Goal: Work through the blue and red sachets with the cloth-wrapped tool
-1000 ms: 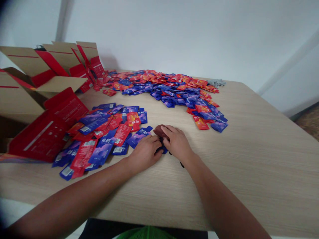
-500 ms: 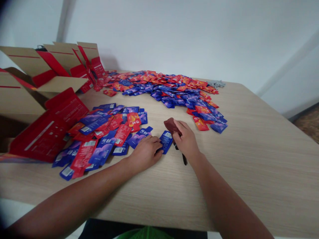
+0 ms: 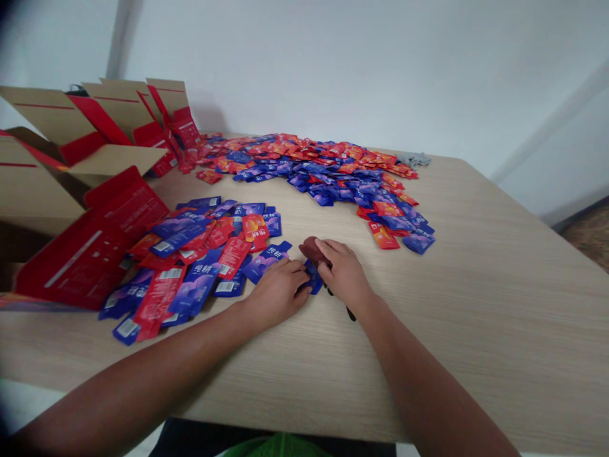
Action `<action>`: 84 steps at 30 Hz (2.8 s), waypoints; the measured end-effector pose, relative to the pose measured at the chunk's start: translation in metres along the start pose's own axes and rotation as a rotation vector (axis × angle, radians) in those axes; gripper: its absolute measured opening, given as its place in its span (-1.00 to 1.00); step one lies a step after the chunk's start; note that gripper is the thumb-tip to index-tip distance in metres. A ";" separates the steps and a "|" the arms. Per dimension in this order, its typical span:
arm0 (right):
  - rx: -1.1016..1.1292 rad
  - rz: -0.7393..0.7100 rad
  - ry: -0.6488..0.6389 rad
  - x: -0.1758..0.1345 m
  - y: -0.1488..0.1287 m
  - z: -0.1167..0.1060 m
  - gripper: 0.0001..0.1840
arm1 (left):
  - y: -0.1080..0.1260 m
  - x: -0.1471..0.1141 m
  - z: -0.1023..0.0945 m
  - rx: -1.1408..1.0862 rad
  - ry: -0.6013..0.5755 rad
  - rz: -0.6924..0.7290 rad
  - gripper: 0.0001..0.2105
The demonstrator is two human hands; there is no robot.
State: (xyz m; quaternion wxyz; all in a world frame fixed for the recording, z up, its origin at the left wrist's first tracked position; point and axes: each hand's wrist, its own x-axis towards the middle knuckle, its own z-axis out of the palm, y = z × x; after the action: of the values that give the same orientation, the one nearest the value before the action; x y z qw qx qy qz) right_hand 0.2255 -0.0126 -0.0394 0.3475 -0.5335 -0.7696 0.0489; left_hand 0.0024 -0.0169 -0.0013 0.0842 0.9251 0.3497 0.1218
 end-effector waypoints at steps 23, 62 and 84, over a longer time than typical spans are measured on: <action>0.015 -0.050 -0.011 0.000 -0.002 -0.001 -0.35 | -0.005 -0.001 0.006 -0.030 0.031 0.019 -0.84; 0.116 0.087 0.069 0.003 0.019 -0.007 -0.37 | 0.001 -0.005 -0.009 -0.076 -0.065 0.289 -0.47; 0.150 -0.075 -0.127 0.000 -0.019 -0.012 -0.34 | 0.002 -0.005 -0.008 0.012 0.019 -0.001 -0.76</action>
State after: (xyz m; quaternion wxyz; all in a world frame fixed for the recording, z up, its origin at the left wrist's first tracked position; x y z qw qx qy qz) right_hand 0.2182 -0.0243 -0.0219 0.3383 -0.4726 -0.8038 0.1269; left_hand -0.0020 -0.0206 0.0056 0.0752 0.9243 0.3515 0.1284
